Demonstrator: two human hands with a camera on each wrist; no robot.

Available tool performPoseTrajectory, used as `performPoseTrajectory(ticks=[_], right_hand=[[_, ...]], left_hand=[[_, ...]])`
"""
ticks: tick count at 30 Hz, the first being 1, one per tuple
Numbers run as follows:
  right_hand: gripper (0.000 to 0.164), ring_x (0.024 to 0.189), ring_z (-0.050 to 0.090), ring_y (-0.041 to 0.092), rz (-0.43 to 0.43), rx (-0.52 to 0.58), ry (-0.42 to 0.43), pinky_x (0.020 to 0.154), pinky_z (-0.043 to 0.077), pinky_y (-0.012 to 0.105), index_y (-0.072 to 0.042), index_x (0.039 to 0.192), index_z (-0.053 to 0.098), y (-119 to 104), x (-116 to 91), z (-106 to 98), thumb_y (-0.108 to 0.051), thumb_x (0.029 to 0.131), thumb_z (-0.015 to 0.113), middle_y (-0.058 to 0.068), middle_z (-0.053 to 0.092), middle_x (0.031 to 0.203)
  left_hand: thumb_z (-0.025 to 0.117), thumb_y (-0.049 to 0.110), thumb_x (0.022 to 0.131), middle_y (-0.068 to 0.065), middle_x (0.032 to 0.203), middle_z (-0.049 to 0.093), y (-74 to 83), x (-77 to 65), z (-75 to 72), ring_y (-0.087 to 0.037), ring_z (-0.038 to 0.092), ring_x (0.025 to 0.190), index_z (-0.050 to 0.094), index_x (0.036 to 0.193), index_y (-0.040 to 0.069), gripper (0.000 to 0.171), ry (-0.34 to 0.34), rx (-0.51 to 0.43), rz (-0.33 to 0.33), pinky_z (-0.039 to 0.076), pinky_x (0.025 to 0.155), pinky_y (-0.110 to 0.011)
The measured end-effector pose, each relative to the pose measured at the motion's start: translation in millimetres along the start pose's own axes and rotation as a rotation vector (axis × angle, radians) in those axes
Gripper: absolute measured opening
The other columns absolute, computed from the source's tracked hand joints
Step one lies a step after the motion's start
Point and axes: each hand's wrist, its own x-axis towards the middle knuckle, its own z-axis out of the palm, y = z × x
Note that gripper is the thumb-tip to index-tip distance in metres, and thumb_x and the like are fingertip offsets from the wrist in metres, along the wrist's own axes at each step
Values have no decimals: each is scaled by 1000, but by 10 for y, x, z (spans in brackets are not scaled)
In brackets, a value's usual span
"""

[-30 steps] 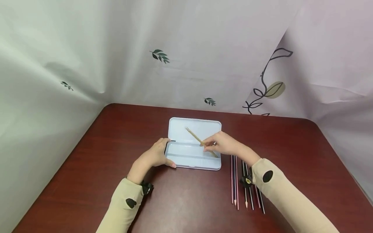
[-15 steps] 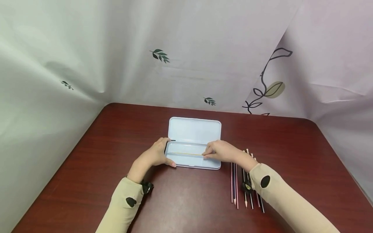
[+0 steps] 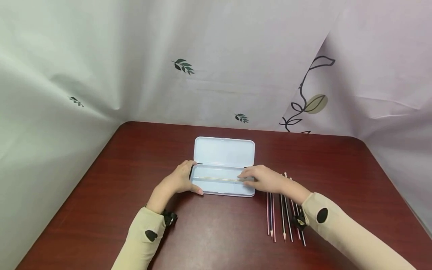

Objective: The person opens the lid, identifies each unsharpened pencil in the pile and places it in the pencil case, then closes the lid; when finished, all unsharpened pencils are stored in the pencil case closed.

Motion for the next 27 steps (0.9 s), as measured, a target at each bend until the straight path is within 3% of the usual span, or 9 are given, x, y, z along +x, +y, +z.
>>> performPoseTrajectory(ticks=[5,13,20,23,27], right_hand=[[21,88,63,13,64,99,154,74,52,30,-6,106,70,50,-177,-41,-6,86,65,3,70,101],[24,78,64,9,181,188,169,63,50,24,-2,107,69,136,-517,-123,-5,83,68,2,71,89],[31,77,68,11,474,374,206,65,52,22,0,104,69,139,-759,-82,-17,79,75,5,72,85],[33,75,67,11,574,366,216,63,50,24,-5,101,70,105,-777,-59,-25,76,77,2,72,82],[30,71,63,10,627,309,223,61,47,26,-8,92,70,37,-733,-36,-30,73,79,-3,70,74]], left_hand=[[91,35,53,-21,122,51,9,-16,-1,-34,48,115,45,128,-6,97,13,25,8,38,98,-46],[91,37,51,-21,121,52,23,-17,-1,-34,49,114,46,127,-7,99,30,46,1,40,97,-46],[91,36,51,-21,122,51,12,-20,-1,-34,48,114,45,128,-6,99,19,39,-1,39,97,-46],[91,36,51,-21,122,51,11,-23,-9,-35,48,114,45,128,-6,99,21,39,1,39,97,-46],[91,35,52,-22,123,50,18,-29,-5,-35,48,115,45,129,-6,99,21,29,-1,39,98,-47]])
